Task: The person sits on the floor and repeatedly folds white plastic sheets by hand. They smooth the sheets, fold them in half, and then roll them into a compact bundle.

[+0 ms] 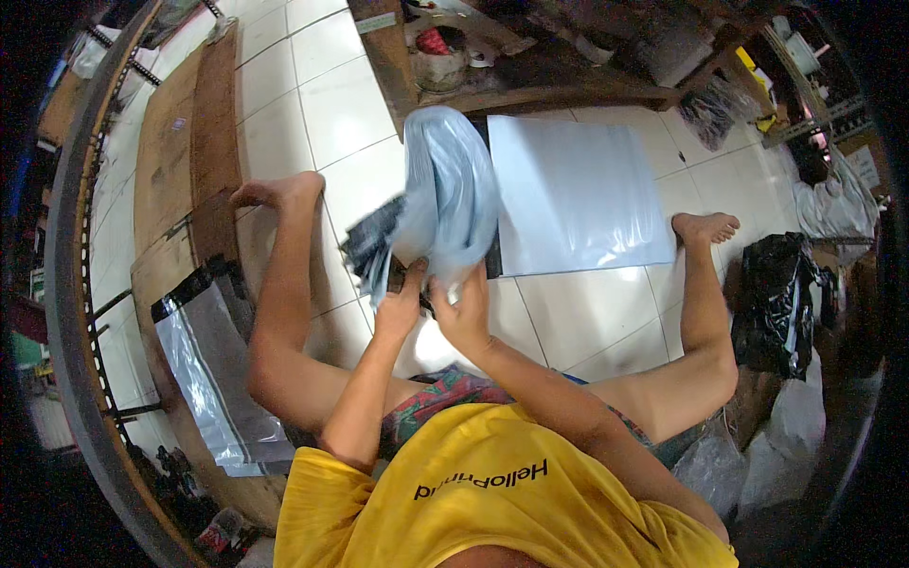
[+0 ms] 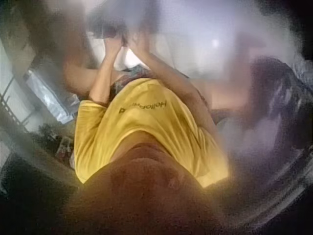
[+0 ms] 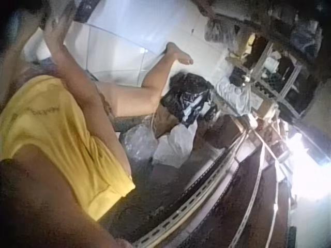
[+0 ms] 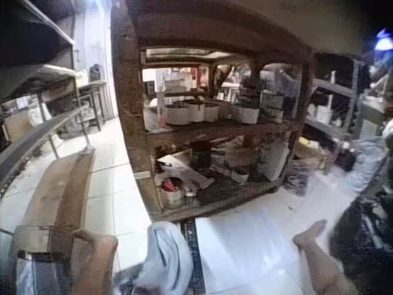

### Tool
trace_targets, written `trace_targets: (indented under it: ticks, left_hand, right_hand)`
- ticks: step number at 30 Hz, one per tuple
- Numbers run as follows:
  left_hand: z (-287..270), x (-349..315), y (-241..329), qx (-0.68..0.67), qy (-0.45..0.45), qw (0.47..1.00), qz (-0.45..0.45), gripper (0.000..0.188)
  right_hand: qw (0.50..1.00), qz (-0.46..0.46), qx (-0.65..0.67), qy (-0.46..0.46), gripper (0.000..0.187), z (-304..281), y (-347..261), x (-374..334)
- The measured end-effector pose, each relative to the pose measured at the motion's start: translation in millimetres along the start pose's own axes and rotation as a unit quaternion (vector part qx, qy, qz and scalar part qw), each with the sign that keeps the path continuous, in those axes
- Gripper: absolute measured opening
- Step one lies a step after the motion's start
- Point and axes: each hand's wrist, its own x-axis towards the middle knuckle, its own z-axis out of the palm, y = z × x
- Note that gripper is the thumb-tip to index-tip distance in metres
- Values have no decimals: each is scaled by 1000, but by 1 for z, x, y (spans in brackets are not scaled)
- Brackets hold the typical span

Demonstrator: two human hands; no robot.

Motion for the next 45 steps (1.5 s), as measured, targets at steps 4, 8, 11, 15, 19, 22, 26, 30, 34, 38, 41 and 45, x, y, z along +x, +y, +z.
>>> trace_targets:
  ticks: [4,8,11,15,19,22,26,30,34,38,41,45]
  left_hand:
    - [2,11,54,-91,-46,984,-146,28]
    - [-34,41,56,-117,-104,931,-330,34]
    - [-30,48,4,-91,-150,904,-389,43]
    - [19,43,-77,-106,-205,872,-431,55]
    - [21,44,-77,-125,-186,844,-488,48]
    - [10,42,-88,-137,-207,838,-486,41]
    - [15,36,-100,-131,-184,846,-484,30]
    - [24,35,-91,-133,-161,852,-479,15]
    - [24,34,-100,-129,-161,867,-453,16]
    - [21,33,-93,-135,-166,860,-464,17]
    - [22,34,-91,-126,-163,855,-476,18]
    - [27,35,-108,-114,-164,859,-471,18]
  right_hand:
    - [987,94,-76,108,51,-62,17,22]
    - [990,141,-3,-14,54,-154,4,68]
    - [979,201,23,-11,56,-180,38,74]
    - [948,247,-186,-80,61,-173,121,71]
    - [942,182,-281,-37,67,-158,124,57]
    - [922,76,-362,-112,66,-135,76,56]
    - [832,-32,-459,-311,47,-82,54,45]
    - [811,-23,-505,-295,27,-80,77,42]
    - [800,39,-542,-254,22,-102,90,44]
    - [854,51,-505,-110,28,-147,122,41]
    - [872,149,-457,-94,41,-189,92,52]
    - [912,293,-275,-81,57,-260,119,70]
